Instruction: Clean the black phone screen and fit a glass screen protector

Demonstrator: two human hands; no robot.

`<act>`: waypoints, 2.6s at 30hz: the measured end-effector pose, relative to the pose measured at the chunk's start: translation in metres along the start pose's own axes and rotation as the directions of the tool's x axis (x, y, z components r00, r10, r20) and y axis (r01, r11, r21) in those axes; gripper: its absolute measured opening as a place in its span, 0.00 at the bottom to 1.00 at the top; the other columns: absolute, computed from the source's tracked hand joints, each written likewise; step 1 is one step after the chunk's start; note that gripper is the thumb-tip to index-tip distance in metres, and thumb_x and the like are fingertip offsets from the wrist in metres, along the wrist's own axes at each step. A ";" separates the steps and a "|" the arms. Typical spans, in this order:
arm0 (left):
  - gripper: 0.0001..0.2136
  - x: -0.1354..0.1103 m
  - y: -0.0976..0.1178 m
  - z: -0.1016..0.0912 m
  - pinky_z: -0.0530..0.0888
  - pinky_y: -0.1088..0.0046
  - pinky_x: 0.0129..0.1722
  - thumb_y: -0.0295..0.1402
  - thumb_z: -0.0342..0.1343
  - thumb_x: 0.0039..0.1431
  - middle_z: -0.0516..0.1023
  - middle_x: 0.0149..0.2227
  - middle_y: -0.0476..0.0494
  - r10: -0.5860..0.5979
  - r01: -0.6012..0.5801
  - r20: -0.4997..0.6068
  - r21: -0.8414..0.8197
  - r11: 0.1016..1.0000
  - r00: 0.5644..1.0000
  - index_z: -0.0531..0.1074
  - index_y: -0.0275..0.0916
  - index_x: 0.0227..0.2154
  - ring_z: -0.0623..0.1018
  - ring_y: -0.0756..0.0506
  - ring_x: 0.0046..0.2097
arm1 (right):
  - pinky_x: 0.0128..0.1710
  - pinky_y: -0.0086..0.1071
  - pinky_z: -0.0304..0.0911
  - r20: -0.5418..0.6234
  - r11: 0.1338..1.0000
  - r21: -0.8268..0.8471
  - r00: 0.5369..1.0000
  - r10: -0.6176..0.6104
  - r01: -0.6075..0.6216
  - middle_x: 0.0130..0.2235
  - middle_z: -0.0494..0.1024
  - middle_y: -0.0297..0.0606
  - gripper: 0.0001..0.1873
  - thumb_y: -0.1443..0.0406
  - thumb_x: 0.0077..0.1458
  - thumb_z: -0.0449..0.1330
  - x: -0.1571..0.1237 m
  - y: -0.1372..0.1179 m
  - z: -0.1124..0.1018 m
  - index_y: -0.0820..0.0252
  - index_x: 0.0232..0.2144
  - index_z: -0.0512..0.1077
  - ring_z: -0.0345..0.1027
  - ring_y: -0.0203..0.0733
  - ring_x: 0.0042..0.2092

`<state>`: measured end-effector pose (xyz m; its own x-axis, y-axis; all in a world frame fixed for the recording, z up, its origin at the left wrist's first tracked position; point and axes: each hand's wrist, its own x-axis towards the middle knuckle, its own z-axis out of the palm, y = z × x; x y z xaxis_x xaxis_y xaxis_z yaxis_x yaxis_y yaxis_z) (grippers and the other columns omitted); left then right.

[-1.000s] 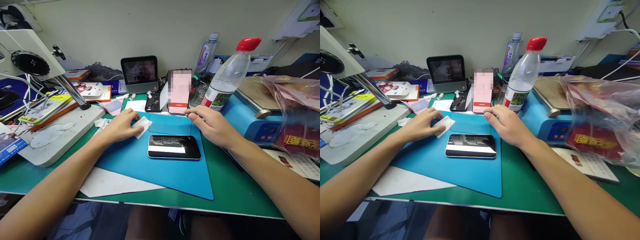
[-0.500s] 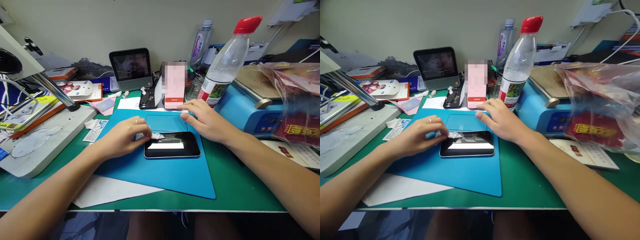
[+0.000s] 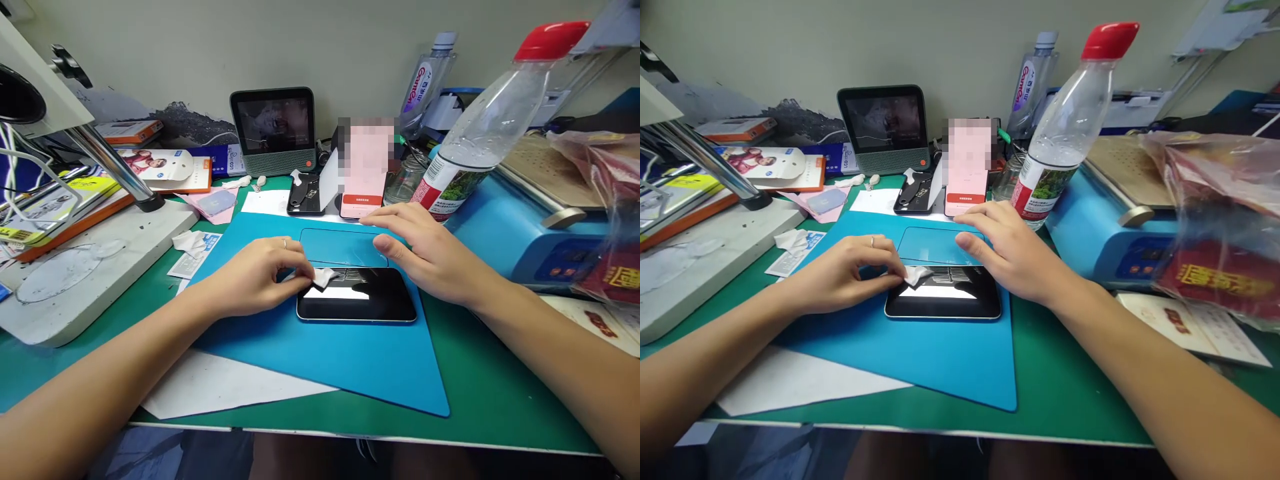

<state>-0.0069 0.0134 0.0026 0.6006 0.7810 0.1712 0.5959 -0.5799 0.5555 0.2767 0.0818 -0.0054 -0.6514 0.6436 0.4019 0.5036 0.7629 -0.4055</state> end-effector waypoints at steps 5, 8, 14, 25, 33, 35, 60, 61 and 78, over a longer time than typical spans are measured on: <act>0.14 -0.002 0.003 -0.003 0.70 0.67 0.45 0.26 0.52 0.67 0.79 0.42 0.42 0.158 -0.164 0.124 0.035 0.986 0.980 0.81 0.40 0.48 0.75 0.45 0.42 | 0.60 0.51 0.60 -0.022 1.000 0.001 1.000 -0.018 0.018 0.55 0.77 0.47 0.25 0.49 0.69 0.49 -0.002 0.000 -0.001 0.56 0.55 0.75 0.66 0.56 0.58; 0.15 -0.003 0.004 -0.005 0.69 0.66 0.42 0.27 0.51 0.66 0.79 0.42 0.41 0.137 -0.151 0.118 0.112 0.982 0.983 0.81 0.40 0.49 0.74 0.43 0.41 | 0.59 0.51 0.60 -0.025 1.000 -0.004 0.999 -0.029 0.029 0.55 0.77 0.47 0.26 0.48 0.69 0.49 -0.002 -0.001 -0.001 0.55 0.54 0.76 0.66 0.55 0.57; 0.15 0.002 0.009 0.004 0.69 0.65 0.40 0.30 0.51 0.64 0.79 0.38 0.41 0.232 -0.241 0.172 0.028 0.970 0.957 0.81 0.38 0.47 0.73 0.44 0.37 | 0.59 0.51 0.61 -0.025 0.999 0.004 0.999 -0.043 0.043 0.54 0.77 0.47 0.26 0.49 0.70 0.48 -0.002 -0.003 -0.001 0.57 0.54 0.76 0.67 0.55 0.56; 0.15 -0.002 0.001 -0.006 0.71 0.59 0.48 0.30 0.51 0.67 0.78 0.51 0.38 0.212 -0.217 0.047 0.218 0.951 0.976 0.80 0.42 0.51 0.74 0.40 0.47 | 0.59 0.52 0.60 -0.026 0.999 0.019 0.999 -0.032 0.033 0.54 0.77 0.48 0.26 0.49 0.69 0.49 -0.002 0.001 -0.001 0.58 0.54 0.76 0.66 0.55 0.56; 0.21 -0.002 0.023 0.009 0.68 0.52 0.63 0.34 0.55 0.64 0.75 0.62 0.42 0.327 -0.352 0.233 0.071 0.933 0.916 0.73 0.42 0.60 0.71 0.34 0.63 | 0.59 0.51 0.59 -0.018 0.999 0.032 1.000 -0.024 0.025 0.54 0.77 0.46 0.27 0.47 0.69 0.48 -0.004 0.002 0.000 0.55 0.54 0.76 0.66 0.54 0.56; 0.25 -0.002 0.021 0.012 0.63 0.51 0.68 0.37 0.54 0.67 0.70 0.66 0.43 0.305 -0.340 0.256 0.101 0.935 0.917 0.66 0.44 0.65 0.67 0.34 0.68 | 0.60 0.50 0.58 -0.014 0.999 0.024 0.999 -0.028 0.029 0.55 0.76 0.46 0.27 0.48 0.70 0.47 -0.004 0.002 0.001 0.55 0.54 0.76 0.66 0.54 0.57; 0.37 0.039 0.062 0.047 0.48 0.59 0.74 0.56 0.42 0.72 0.54 0.73 0.36 0.176 -0.288 0.364 0.280 0.916 0.915 0.53 0.30 0.71 0.53 0.39 0.74 | 0.58 0.45 0.60 -0.113 0.988 0.141 0.992 -0.051 0.067 0.51 0.80 0.46 0.32 0.45 0.70 0.43 -0.005 0.006 -0.002 0.59 0.50 0.78 0.68 0.50 0.55; 0.36 0.038 0.061 0.045 0.49 0.59 0.73 0.54 0.41 0.73 0.54 0.73 0.36 0.156 -0.272 0.355 0.306 0.912 0.922 0.53 0.31 0.71 0.54 0.39 0.74 | 0.58 0.46 0.60 -0.115 0.988 0.142 0.993 -0.042 0.058 0.51 0.80 0.46 0.33 0.45 0.70 0.43 -0.006 0.007 -0.003 0.59 0.49 0.78 0.68 0.51 0.55; 0.36 -0.070 0.083 0.034 0.55 0.55 0.72 0.52 0.45 0.72 0.50 0.72 0.34 -0.157 0.101 0.107 0.409 0.907 0.982 0.51 0.29 0.71 0.55 0.37 0.73 | 0.60 0.50 0.61 -0.134 0.992 0.126 0.991 -0.013 0.030 0.53 0.80 0.44 0.26 0.48 0.70 0.48 0.001 0.012 -0.001 0.54 0.54 0.77 0.69 0.53 0.58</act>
<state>0.0185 -0.0975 0.0084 0.5530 0.8332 -0.0063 0.8190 -0.5421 0.1882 0.2832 0.0917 -0.0094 -0.5761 0.6363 0.5131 0.4083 0.7678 -0.4937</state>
